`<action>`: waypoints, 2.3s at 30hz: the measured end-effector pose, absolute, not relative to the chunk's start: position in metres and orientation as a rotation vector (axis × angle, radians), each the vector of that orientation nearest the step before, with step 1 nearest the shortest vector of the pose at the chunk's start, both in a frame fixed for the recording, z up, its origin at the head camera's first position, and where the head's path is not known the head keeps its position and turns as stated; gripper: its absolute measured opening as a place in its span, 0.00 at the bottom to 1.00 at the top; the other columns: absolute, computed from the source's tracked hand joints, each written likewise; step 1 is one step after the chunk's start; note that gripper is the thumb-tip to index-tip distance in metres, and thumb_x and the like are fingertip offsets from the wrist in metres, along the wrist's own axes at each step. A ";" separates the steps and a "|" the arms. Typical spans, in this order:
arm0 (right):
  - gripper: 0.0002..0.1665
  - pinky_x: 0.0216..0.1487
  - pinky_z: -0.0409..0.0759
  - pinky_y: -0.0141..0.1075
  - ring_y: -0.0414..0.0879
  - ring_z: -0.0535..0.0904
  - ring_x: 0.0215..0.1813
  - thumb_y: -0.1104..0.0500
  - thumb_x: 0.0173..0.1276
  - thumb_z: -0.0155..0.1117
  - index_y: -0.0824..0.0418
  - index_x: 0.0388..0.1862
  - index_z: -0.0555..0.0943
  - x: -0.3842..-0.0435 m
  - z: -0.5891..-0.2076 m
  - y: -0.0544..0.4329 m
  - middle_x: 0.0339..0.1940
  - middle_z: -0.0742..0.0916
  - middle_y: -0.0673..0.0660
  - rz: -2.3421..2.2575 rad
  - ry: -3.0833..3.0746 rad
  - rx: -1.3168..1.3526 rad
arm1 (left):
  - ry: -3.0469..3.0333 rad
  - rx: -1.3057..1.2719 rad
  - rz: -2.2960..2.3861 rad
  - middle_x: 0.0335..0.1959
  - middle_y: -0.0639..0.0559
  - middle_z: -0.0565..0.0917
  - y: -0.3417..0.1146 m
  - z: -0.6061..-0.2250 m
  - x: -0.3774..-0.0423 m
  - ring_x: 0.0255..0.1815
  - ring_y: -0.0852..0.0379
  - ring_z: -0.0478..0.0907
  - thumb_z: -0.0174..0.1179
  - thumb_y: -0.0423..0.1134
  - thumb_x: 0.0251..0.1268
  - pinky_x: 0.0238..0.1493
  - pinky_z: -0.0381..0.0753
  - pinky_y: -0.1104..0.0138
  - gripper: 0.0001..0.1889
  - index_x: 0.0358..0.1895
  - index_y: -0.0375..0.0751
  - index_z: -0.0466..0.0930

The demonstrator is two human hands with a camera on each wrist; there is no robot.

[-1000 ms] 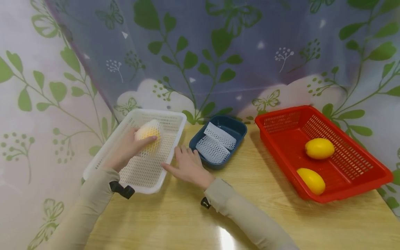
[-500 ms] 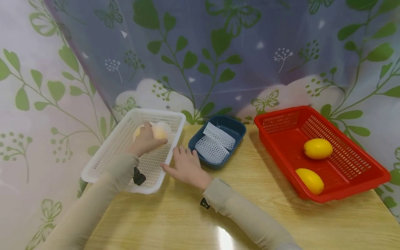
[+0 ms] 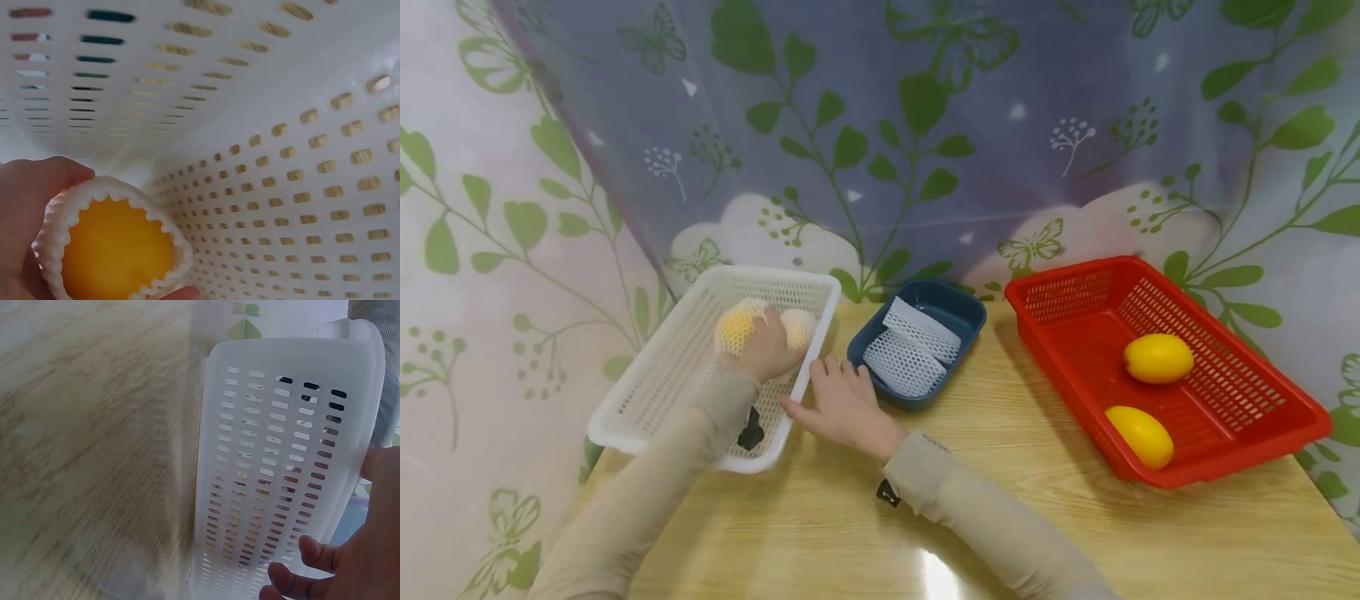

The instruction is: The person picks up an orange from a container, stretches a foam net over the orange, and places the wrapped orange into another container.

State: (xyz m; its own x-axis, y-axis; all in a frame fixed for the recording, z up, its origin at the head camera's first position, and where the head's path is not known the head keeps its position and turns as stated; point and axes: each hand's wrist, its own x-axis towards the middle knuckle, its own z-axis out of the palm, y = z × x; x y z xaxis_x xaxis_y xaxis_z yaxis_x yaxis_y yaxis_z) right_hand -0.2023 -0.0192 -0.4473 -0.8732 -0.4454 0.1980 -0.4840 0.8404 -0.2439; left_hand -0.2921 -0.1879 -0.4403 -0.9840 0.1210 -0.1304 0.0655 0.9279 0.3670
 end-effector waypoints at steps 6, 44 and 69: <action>0.37 0.39 0.65 0.40 0.48 0.70 0.38 0.23 0.68 0.40 0.55 0.43 0.71 -0.202 -0.448 -0.020 0.41 0.77 0.54 0.453 -2.883 0.735 | 2.978 0.149 0.511 0.68 0.13 0.50 -0.187 -0.448 -0.296 0.60 0.19 0.66 0.56 0.58 0.66 0.55 0.74 0.38 0.57 0.73 0.18 0.29; 0.17 0.31 0.73 0.38 0.45 0.75 0.30 0.46 0.71 0.60 0.58 0.32 0.77 -0.188 -0.392 0.019 0.28 0.78 0.51 0.593 -2.845 0.834 | 2.999 0.435 0.129 0.56 0.29 0.78 -0.147 -0.344 -0.212 0.46 0.33 0.81 0.45 0.56 0.75 0.37 0.81 0.46 0.32 0.65 0.30 0.68; 0.11 0.27 0.70 0.36 0.43 0.70 0.26 0.51 0.67 0.66 0.51 0.28 0.75 -0.155 -0.336 0.177 0.25 0.76 0.48 0.701 -2.825 0.629 | 3.367 0.666 0.005 0.24 0.42 0.77 -0.088 -0.346 -0.178 0.23 0.43 0.76 0.56 0.51 0.71 0.20 0.76 0.54 0.19 0.35 0.36 0.75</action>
State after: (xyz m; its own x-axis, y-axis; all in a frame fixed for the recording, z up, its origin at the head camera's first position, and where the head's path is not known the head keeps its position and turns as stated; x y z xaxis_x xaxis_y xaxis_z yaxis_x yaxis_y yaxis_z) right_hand -0.1548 0.1767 -0.3359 -0.8980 -0.3597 0.2535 -0.4365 0.8013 -0.4091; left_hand -0.1783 -0.0882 -0.3464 -0.8845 0.3721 0.2815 0.3729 0.9264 -0.0530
